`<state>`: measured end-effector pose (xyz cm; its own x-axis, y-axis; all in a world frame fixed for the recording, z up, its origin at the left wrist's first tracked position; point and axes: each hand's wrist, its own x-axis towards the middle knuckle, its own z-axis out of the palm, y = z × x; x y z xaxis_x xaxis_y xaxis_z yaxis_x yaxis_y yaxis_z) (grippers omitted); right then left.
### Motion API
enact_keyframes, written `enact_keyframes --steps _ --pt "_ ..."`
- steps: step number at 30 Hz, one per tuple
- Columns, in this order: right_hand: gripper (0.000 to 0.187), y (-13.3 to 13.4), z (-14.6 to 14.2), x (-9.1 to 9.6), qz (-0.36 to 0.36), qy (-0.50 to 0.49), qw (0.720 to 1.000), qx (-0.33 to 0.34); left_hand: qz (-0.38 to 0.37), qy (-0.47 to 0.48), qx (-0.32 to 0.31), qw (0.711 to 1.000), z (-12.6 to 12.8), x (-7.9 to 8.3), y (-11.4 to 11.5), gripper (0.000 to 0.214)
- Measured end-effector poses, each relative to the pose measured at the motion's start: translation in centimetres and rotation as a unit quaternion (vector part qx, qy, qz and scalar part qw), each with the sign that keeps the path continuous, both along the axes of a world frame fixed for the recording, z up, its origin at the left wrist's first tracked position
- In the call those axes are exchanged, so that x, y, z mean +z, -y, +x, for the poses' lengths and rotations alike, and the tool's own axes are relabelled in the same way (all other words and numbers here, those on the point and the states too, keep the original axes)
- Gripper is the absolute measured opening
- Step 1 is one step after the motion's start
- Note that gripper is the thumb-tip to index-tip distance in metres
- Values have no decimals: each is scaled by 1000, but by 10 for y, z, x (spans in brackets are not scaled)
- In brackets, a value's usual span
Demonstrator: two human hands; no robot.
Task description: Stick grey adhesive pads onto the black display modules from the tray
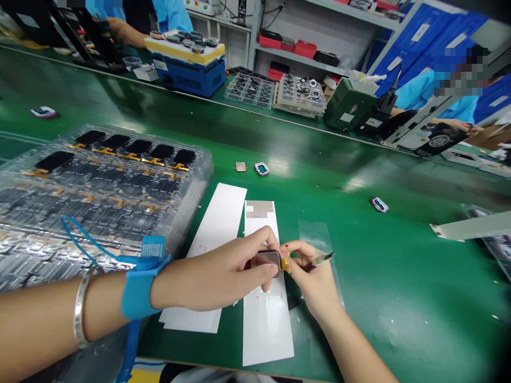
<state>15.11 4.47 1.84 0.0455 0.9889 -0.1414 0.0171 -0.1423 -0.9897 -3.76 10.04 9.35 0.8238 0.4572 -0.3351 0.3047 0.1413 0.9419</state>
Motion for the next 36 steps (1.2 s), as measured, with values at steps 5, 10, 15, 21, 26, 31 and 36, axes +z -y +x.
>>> enact_keyframes --steps 5,10,15,21,26,31,36 --pt "26 3 0 0 -13 -110 994 16 84 -25 1 996 1 -6 1 6" --pt "23 3 -2 -3 -25 -155 987 17 112 -39 -3 993 2 -10 -1 6" --pt "24 5 -5 -7 -33 -151 988 1 168 -92 -14 981 1 -6 2 7" --pt "27 8 -10 -7 -20 -137 990 -18 148 -145 -29 978 3 4 3 9" --pt "28 8 -15 -6 4 -128 991 -45 117 -146 -23 982 5 9 6 9" --pt "24 11 -19 -2 50 -46 995 -72 95 -142 -16 985 4 6 8 10" --pt "21 15 -22 3 102 35 990 -96 102 -99 -19 990 2 2 9 15"
